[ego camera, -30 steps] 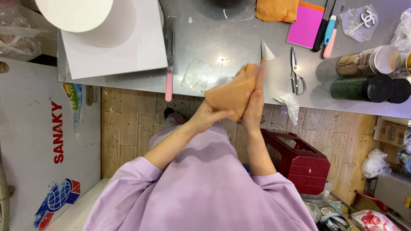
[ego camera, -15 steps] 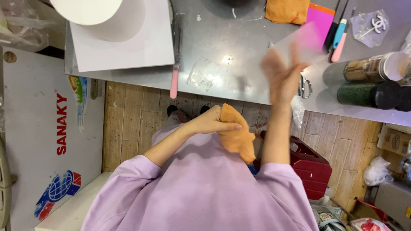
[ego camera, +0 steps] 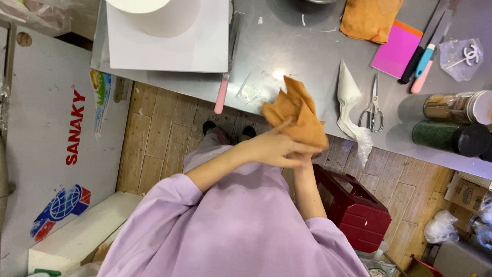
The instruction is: The person prepares a workspace by moving a cake board and piping bag, wipes down the metal counter with a cloth, and then cleans a small palette knife using the same cloth. The person then moves a large bowl of frosting and reaches into a chest freezer to organize items.
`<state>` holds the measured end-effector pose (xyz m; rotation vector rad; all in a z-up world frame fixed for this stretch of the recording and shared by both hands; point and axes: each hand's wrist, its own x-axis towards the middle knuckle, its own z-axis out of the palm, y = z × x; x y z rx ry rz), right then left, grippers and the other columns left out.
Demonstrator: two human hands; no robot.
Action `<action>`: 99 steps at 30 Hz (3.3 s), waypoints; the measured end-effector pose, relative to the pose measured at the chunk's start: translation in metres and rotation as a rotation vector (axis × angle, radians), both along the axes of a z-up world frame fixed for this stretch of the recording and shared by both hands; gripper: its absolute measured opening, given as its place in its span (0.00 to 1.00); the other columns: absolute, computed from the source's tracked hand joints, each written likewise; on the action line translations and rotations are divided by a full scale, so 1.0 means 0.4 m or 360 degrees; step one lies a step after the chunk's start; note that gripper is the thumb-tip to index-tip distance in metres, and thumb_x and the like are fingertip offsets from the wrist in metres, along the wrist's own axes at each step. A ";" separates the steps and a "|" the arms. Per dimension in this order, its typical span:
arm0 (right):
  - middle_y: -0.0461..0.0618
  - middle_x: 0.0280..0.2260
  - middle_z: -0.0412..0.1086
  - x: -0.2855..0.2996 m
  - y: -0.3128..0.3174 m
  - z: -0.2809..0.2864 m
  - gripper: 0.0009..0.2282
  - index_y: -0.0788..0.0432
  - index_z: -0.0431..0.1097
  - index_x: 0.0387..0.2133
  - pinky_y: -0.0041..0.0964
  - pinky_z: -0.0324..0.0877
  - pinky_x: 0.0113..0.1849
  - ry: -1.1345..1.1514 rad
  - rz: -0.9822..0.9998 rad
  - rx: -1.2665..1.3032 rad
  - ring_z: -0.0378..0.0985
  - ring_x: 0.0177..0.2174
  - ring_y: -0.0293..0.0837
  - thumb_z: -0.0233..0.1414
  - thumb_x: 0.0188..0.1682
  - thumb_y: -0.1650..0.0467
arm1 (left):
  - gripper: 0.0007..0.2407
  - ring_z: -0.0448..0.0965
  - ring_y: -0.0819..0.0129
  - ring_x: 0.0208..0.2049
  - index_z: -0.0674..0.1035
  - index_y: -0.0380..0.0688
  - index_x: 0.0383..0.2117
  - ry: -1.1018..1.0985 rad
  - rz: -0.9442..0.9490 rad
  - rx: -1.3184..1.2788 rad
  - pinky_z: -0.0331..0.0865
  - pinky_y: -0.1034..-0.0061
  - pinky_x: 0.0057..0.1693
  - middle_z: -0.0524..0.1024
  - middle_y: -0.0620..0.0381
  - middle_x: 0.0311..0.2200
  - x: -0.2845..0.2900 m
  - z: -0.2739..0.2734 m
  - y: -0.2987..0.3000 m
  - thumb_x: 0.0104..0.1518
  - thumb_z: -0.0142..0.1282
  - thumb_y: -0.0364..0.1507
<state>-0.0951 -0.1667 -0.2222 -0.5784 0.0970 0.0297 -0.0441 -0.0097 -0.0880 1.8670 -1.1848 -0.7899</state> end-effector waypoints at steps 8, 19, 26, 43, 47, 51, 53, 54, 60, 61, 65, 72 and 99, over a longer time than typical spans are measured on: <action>0.51 0.70 0.49 -0.113 0.011 0.009 0.34 0.50 0.46 0.72 0.58 0.51 0.65 0.0599 0.0443 0.0059 0.52 0.67 0.51 0.36 0.56 0.47 | 0.18 0.64 0.53 0.69 0.77 0.54 0.60 -0.0395 0.1109 -0.0281 0.58 0.51 0.71 0.68 0.50 0.66 0.043 -0.149 0.104 0.65 0.53 0.40; 0.48 0.67 0.58 -0.037 0.067 -0.057 0.29 0.56 0.51 0.69 0.45 0.62 0.64 0.0397 0.0349 0.0477 0.62 0.65 0.47 0.44 0.60 0.54 | 0.22 0.78 0.43 0.44 0.69 0.33 0.49 -0.0403 0.1762 0.0851 0.74 0.56 0.50 0.76 0.37 0.44 0.141 -0.494 0.365 0.53 0.64 0.34; 0.52 0.60 0.63 0.065 0.053 -0.097 0.24 0.56 0.55 0.63 0.48 0.73 0.54 0.0500 0.0543 -0.0068 0.70 0.57 0.48 0.48 0.55 0.61 | 0.19 0.85 0.45 0.29 0.64 0.38 0.54 0.0482 0.1658 0.0512 0.81 0.57 0.34 0.80 0.39 0.32 0.095 -0.341 0.295 0.61 0.50 0.34; 0.53 0.43 0.73 0.268 0.002 0.047 0.11 0.67 0.67 0.47 0.36 0.75 0.44 0.0173 -0.0658 -0.0518 0.78 0.41 0.41 0.57 0.52 0.76 | 0.13 0.80 0.40 0.24 0.65 0.37 0.41 -0.0592 0.1153 0.0113 0.73 0.51 0.30 0.77 0.41 0.20 0.032 -0.159 0.040 0.56 0.57 0.27; 0.53 0.39 0.73 0.326 -0.114 0.005 0.10 0.62 0.66 0.44 0.42 0.80 0.42 0.0640 -0.0841 -0.0454 0.80 0.37 0.44 0.56 0.51 0.72 | 0.13 0.81 0.41 0.24 0.64 0.36 0.40 -0.0457 0.1036 0.0285 0.75 0.54 0.31 0.77 0.41 0.20 0.021 -0.151 0.035 0.58 0.58 0.26; 0.59 0.44 0.74 0.382 -0.275 -0.084 0.12 0.69 0.68 0.47 0.44 0.78 0.46 0.0138 -0.0968 -0.0457 0.80 0.42 0.49 0.57 0.54 0.73 | 0.15 0.80 0.40 0.24 0.65 0.36 0.40 -0.0403 0.0977 0.0284 0.73 0.51 0.31 0.77 0.40 0.21 -0.062 -0.116 0.063 0.55 0.61 0.27; 0.58 0.46 0.73 0.387 -0.356 -0.144 0.13 0.67 0.66 0.49 0.46 0.79 0.47 0.0110 -0.1032 -0.0514 0.80 0.44 0.49 0.58 0.54 0.73 | 0.15 0.80 0.39 0.25 0.65 0.37 0.40 -0.0356 0.0988 0.0274 0.72 0.50 0.32 0.77 0.40 0.22 -0.097 -0.107 0.073 0.54 0.61 0.27; 0.57 0.47 0.72 0.412 -0.388 -0.159 0.14 0.66 0.65 0.50 0.47 0.79 0.48 0.0099 -0.1096 -0.0589 0.80 0.45 0.50 0.58 0.54 0.72 | 0.15 0.80 0.39 0.25 0.65 0.38 0.39 -0.0347 0.0987 0.0272 0.72 0.50 0.32 0.78 0.40 0.22 -0.104 -0.106 0.086 0.55 0.61 0.27; 0.56 0.57 0.68 0.368 -0.588 -0.062 0.20 0.59 0.59 0.62 0.58 0.75 0.58 -0.0017 -0.1001 -0.0413 0.74 0.57 0.56 0.49 0.61 0.62 | 0.09 0.72 0.64 0.19 0.70 0.45 0.33 0.0540 0.1069 0.0020 0.66 0.69 0.26 0.71 0.58 0.20 -0.120 -0.086 0.177 0.61 0.56 0.34; 0.56 0.59 0.68 0.351 -0.543 -0.040 0.23 0.59 0.59 0.63 0.57 0.72 0.61 -0.0118 -0.0824 -0.0310 0.72 0.59 0.55 0.47 0.60 0.59 | 0.09 0.69 0.71 0.17 0.71 0.47 0.31 0.0874 0.1116 -0.0067 0.63 0.73 0.24 0.69 0.63 0.19 -0.108 -0.083 0.170 0.63 0.55 0.36; 0.49 0.59 0.66 0.228 -0.228 0.014 0.20 0.52 0.60 0.61 0.59 0.68 0.61 0.0094 -0.0392 0.0090 0.70 0.59 0.51 0.43 0.59 0.58 | 0.18 0.58 0.81 0.13 0.67 0.50 0.25 0.1720 0.0856 -0.0642 0.52 0.82 0.21 0.60 0.68 0.14 -0.038 -0.100 0.104 0.65 0.46 0.48; 0.52 0.39 0.72 0.199 -0.064 0.001 0.18 0.56 0.66 0.49 0.47 0.72 0.29 0.0384 -0.0324 0.0136 0.75 0.30 0.49 0.42 0.64 0.55 | 0.29 0.61 0.72 0.17 0.68 0.43 0.16 0.0963 0.1168 0.0053 0.57 0.73 0.26 0.61 0.59 0.13 0.004 -0.187 -0.022 0.64 0.38 0.56; 0.49 0.45 0.75 0.233 -0.010 -0.065 0.17 0.52 0.65 0.52 0.51 0.77 0.46 0.0709 -0.0360 0.0196 0.79 0.45 0.47 0.45 0.53 0.59 | 0.10 0.79 0.54 0.21 0.71 0.42 0.44 -0.0401 0.1372 -0.0142 0.69 0.63 0.25 0.78 0.48 0.21 -0.004 -0.198 0.024 0.68 0.50 0.35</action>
